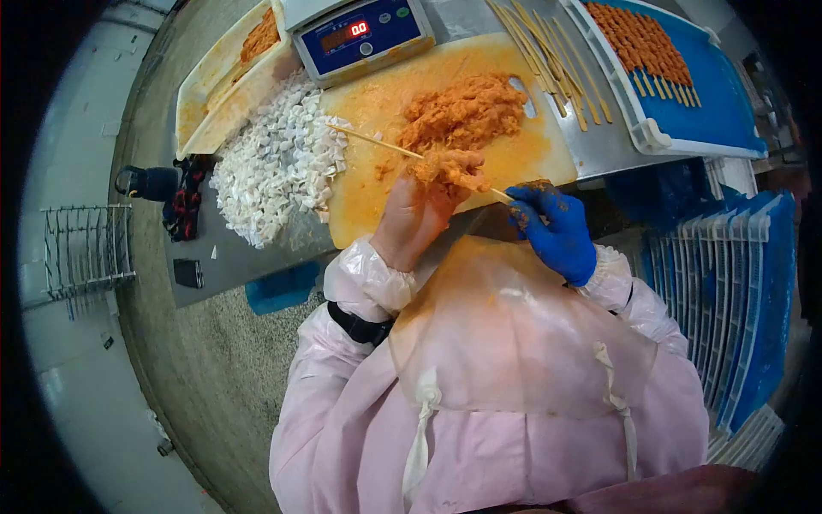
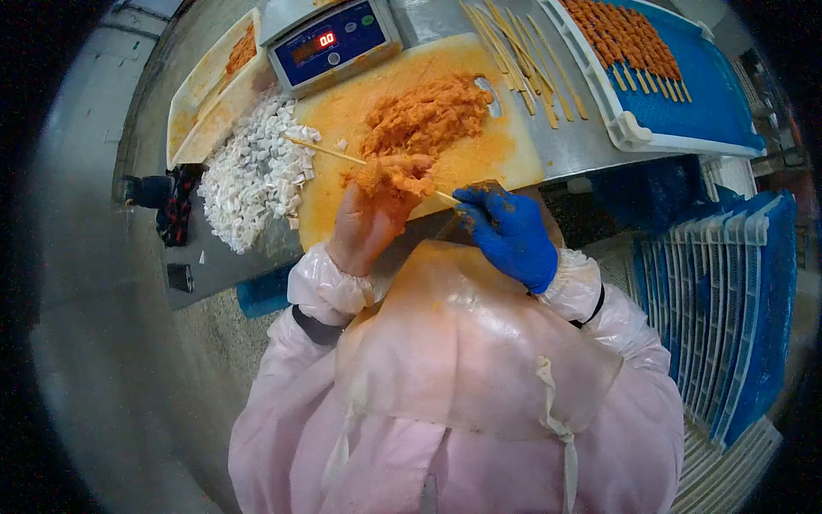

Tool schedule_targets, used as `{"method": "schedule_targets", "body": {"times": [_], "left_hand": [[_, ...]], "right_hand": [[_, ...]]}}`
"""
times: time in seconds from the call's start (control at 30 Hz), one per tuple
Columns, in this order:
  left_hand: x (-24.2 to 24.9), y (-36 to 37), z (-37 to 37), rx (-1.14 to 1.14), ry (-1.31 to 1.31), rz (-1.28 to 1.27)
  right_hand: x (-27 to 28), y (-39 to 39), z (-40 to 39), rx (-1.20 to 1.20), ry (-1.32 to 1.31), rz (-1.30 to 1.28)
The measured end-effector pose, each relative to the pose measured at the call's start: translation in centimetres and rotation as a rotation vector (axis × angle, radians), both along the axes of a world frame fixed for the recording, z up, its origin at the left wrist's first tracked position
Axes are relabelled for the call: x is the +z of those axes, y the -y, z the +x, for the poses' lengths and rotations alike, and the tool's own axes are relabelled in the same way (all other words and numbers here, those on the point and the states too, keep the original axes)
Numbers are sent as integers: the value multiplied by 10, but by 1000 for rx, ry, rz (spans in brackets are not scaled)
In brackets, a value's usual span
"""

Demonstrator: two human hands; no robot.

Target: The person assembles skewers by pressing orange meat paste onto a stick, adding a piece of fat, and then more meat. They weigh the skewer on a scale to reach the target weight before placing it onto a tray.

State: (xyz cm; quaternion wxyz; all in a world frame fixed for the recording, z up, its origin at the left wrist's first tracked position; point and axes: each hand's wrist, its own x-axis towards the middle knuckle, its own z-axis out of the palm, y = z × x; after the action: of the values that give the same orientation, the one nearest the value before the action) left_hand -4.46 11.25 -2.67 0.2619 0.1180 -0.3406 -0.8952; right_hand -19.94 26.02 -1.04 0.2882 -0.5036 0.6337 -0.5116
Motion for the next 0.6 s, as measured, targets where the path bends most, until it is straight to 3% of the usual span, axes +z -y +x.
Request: {"method": "schedule_targets", "body": {"times": [0.13, 0.2, 0.3, 0.53, 0.6], "left_hand": [[-1, 4, -1, -23, -42, -33], [6, 2, -4, 1, 158, -127], [4, 3, -3, -57, 40, -153], [24, -2, 5, -75, 257, -243], [32, 14, 23, -77, 578, -694]], "right_hand": [[-2, -4, 1, 17, 132, 116], [-4, -5, -1, -11, 250, 133], [-6, -6, -2, 5, 359, 155], [6, -4, -7, 75, 404, 259], [1, -7, -17, 31, 476, 271]]}}
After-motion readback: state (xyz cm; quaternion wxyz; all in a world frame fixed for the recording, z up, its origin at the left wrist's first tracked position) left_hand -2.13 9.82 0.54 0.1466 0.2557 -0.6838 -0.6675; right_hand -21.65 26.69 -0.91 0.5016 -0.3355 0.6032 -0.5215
